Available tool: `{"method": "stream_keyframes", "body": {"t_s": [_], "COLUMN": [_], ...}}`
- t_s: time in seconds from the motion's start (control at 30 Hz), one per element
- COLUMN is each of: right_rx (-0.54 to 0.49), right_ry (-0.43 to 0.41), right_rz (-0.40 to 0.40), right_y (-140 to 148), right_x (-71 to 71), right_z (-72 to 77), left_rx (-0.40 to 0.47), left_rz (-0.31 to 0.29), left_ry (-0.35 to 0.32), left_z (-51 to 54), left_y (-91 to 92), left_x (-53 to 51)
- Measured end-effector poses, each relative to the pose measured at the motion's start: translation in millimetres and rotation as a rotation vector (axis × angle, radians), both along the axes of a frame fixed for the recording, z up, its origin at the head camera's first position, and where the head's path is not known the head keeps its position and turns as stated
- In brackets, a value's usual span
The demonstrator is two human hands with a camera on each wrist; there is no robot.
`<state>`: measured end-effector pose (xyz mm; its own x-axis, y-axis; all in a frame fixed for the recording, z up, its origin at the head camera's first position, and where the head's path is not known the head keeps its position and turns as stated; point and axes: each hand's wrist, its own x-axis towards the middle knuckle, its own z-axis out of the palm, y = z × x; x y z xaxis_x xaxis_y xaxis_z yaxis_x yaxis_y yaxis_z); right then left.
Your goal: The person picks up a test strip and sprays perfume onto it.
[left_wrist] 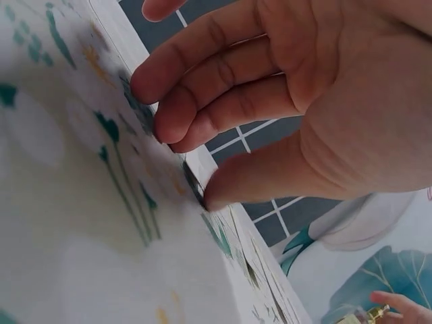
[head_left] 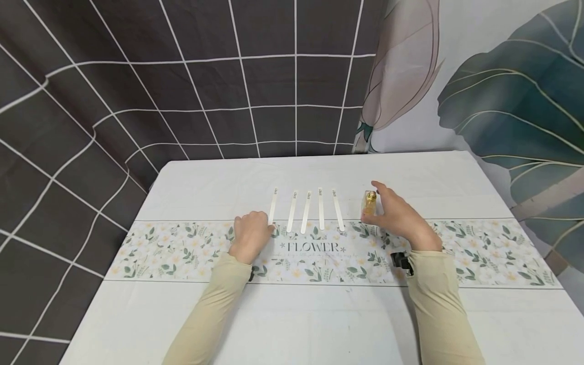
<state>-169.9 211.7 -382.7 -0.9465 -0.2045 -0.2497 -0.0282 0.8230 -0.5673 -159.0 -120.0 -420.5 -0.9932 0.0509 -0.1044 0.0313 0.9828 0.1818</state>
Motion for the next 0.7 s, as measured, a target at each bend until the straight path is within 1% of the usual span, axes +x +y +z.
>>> {"method": "stream_keyframes", "body": {"t_s": [0.1,0.27,0.53,0.7], "right_rx": [-0.003,-0.005,0.0,0.001], "right_ry": [-0.007,-0.026,-0.035,-0.028], "right_rz": [0.003,0.013,0.022,0.029], "right_y": [0.0,1.0,1.5,1.3], "right_x": [0.6,1.6,1.0,0.2], "right_z": [-0.7,-1.9,-4.9,-5.1], "left_rx": [-0.023,-0.019,0.01,0.052], "left_rz": [0.006,0.0,-0.011,0.012], "left_ry": [-0.006,-0.007,0.011,-0.01], "left_z": [-1.4,-2.4,-3.8,-5.9], "left_y": [0.5,-0.6,-1.4,-2.4], "left_x": [-1.0,-2.1,-2.8,-4.1]}}
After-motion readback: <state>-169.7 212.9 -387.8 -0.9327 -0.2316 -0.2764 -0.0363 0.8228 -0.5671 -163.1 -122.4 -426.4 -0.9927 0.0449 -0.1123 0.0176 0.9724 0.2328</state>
